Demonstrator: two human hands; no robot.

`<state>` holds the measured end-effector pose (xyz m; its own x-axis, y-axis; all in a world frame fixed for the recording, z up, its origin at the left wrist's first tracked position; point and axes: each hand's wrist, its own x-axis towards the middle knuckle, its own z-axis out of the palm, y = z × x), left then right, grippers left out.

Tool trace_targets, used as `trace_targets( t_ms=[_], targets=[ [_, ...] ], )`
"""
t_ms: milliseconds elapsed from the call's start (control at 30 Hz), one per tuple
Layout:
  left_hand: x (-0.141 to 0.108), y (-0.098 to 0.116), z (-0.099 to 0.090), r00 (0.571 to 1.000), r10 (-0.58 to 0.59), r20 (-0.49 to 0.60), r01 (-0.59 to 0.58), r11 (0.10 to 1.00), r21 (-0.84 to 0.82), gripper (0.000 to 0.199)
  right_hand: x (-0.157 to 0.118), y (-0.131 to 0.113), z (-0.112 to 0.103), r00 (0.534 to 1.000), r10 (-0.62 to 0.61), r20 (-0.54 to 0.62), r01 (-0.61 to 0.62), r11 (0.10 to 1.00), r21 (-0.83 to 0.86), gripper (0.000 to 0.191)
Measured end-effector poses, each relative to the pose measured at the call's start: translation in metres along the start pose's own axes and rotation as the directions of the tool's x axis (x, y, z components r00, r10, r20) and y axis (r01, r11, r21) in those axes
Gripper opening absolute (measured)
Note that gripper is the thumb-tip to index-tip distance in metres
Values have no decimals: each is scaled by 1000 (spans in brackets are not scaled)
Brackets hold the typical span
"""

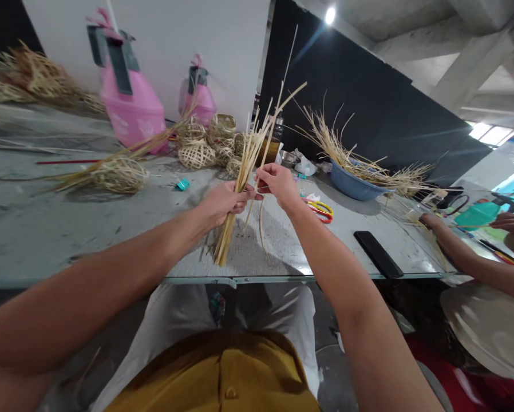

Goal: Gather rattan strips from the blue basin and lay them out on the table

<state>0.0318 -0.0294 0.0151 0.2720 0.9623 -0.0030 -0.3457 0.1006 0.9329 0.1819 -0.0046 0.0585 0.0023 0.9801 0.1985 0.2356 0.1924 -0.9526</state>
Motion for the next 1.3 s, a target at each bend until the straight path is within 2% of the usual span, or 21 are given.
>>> trace_targets(
  t_ms=[100, 200, 333, 467, 600, 767, 933, 1000, 1167, 1300],
  targets=[
    [-1, 1, -1, 999, 27, -37, -25, 999, 34, 22, 0, 4, -2, 996, 82, -31, -82, 996, 23, 26],
    [-1, 4, -4, 981, 111, -160, -107, 994, 35, 25, -3, 12, -4, 978, 205, -43, -205, 979, 11, 30],
    [1, 10, -9, 944, 202, -261, -207, 978, 10, 28, -11, 25, 0, 927, 372, 55, -366, 926, -96, 33],
    [3, 16, -14, 933, 235, -273, -245, 970, -2, 26, -16, 32, 8, 902, 422, 88, -405, 899, -164, 38],
    [5, 20, -19, 939, 220, -266, -231, 973, -10, 26, -17, 34, 13, 896, 431, 102, -399, 885, -239, 40],
    [7, 21, -20, 950, 166, -264, -181, 983, -34, 26, -18, 37, 11, 912, 401, 88, -342, 861, -377, 39],
    [4, 17, -17, 970, 123, -208, -128, 992, -9, 25, -20, 42, 10, 925, 374, 67, -291, 812, -505, 39],
    [2, 16, -15, 978, 111, -179, -111, 994, 11, 26, -19, 43, 10, 937, 346, 54, -252, 772, -584, 35],
    [1, 15, -12, 982, 104, -158, -94, 993, 70, 27, -19, 46, 13, 968, 240, 75, -79, 571, -817, 22],
    [0, 14, -12, 982, 108, -157, -99, 993, 69, 27, -19, 50, 15, 973, 224, 52, -78, 534, -842, 18]
  ],
)
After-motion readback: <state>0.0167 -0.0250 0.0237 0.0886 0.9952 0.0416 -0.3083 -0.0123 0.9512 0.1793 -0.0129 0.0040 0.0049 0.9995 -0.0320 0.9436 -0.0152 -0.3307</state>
